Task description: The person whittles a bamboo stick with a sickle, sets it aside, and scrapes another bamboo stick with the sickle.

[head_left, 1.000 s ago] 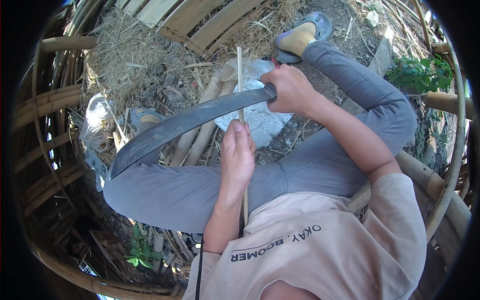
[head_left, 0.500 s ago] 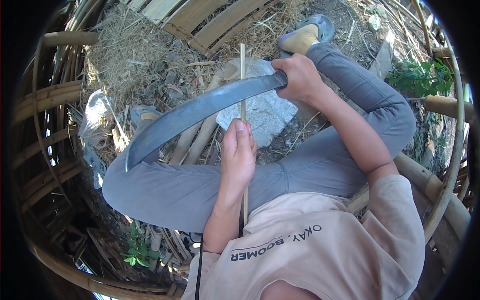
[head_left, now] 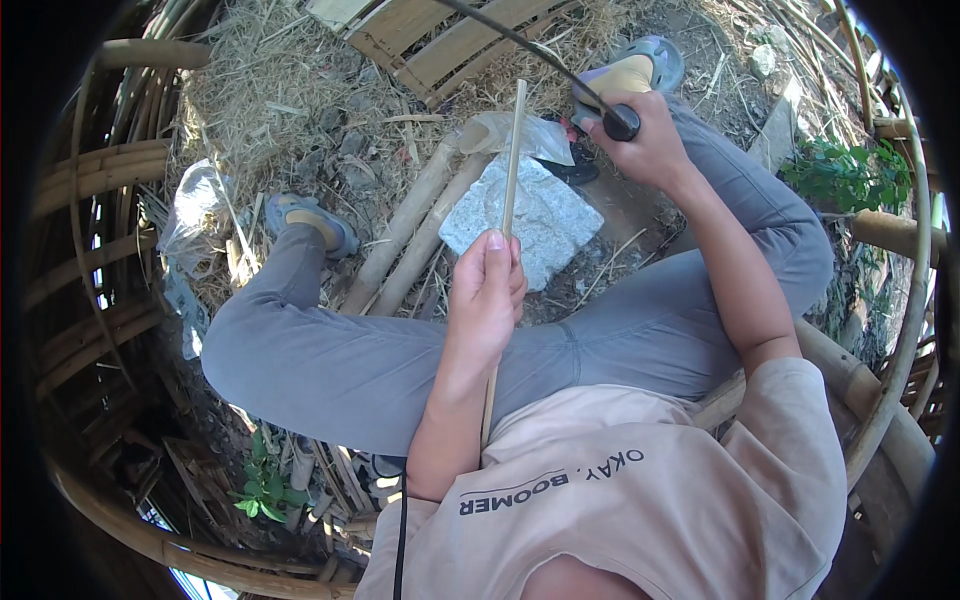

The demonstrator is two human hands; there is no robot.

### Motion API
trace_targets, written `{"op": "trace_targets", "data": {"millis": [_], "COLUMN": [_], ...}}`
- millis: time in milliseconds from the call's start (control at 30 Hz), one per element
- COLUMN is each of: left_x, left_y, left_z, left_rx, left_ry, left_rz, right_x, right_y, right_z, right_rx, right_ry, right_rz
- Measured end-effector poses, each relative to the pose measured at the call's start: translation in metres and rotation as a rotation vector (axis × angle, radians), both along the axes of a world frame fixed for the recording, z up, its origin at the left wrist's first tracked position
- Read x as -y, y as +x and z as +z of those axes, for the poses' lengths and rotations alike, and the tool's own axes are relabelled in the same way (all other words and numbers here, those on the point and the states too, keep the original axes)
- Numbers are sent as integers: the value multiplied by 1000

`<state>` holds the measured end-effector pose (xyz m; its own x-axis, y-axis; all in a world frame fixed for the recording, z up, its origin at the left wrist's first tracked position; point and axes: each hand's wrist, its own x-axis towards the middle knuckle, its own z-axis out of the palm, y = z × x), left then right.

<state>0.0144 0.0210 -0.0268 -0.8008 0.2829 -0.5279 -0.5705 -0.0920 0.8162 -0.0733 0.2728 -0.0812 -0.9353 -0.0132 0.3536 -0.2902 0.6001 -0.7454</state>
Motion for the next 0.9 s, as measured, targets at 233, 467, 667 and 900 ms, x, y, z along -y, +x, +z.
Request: {"op": "trace_targets", "data": {"millis": [233,467,667,900], "left_x": [1,0,-5,-2], "left_y": [-4,-3,6,6], "left_z": [0,-7,-15,-6], "left_rx": [21,-17,-183,-157], "left_ry": [-15,-98,-240,-210], "left_rz": [16,16,-40,4], "right_x": [40,56,53,43], "right_y": [25,31,24,8], "right_z": [5,4,-2,-15], "right_rx": [161,270,284,169], "right_ry": [66,249,310,315], "right_rz": [160,196,192,132]}}
